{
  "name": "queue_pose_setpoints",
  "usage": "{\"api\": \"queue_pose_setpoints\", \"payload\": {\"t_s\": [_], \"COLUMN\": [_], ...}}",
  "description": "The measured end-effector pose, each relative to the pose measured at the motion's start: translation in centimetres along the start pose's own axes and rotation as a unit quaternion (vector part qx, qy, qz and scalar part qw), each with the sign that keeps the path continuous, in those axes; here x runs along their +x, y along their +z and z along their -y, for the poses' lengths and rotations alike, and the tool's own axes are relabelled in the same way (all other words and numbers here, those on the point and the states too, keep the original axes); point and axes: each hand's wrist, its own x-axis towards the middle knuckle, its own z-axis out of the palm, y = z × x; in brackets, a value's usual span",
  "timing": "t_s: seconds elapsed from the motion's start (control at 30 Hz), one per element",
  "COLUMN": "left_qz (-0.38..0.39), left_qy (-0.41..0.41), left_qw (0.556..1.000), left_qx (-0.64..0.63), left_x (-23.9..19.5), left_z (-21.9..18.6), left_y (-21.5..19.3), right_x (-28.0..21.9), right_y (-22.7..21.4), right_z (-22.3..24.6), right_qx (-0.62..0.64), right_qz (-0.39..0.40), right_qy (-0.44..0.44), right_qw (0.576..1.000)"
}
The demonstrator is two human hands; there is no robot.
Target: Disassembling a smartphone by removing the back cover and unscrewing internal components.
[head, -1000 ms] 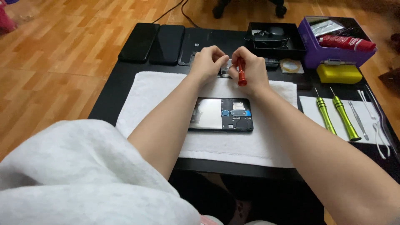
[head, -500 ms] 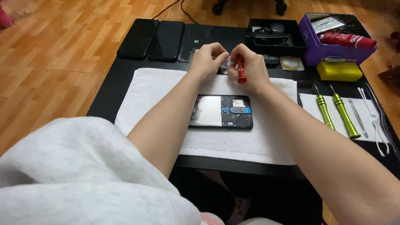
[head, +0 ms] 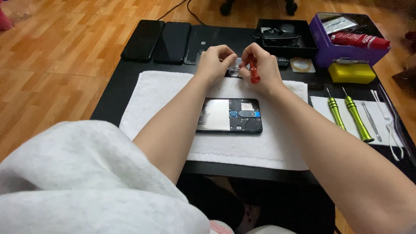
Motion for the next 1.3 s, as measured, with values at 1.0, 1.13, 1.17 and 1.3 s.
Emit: {"api": "queue_pose_setpoints", "payload": {"t_s": [1.0, 1.13, 1.17, 1.3], "left_qz": [-0.017, -0.012, 0.003, 0.000], "left_qy": [0.099, 0.096, 0.101, 0.122], "left_qw": [0.977, 0.971, 0.964, 0.952], "left_qx": [0.189, 0.221, 0.245, 0.281], "left_x": [-8.6, -12.8, -13.4, -15.5], "left_z": [-4.1, -5.2, -5.2, -5.5], "left_y": [-0.8, -0.5, -0.3, 0.5], "right_x": [-12.1, -13.4, -13.8, -14.5], "right_y": [-6.3, -5.2, -5.0, -5.3], "right_z": [6.7, 6.9, 7.4, 8.7], "right_qx": [0.067, 0.055, 0.062, 0.065], "right_qz": [-0.090, -0.099, -0.098, -0.084], "right_qy": [0.038, 0.044, 0.048, 0.081], "right_qw": [0.993, 0.993, 0.992, 0.991]}}
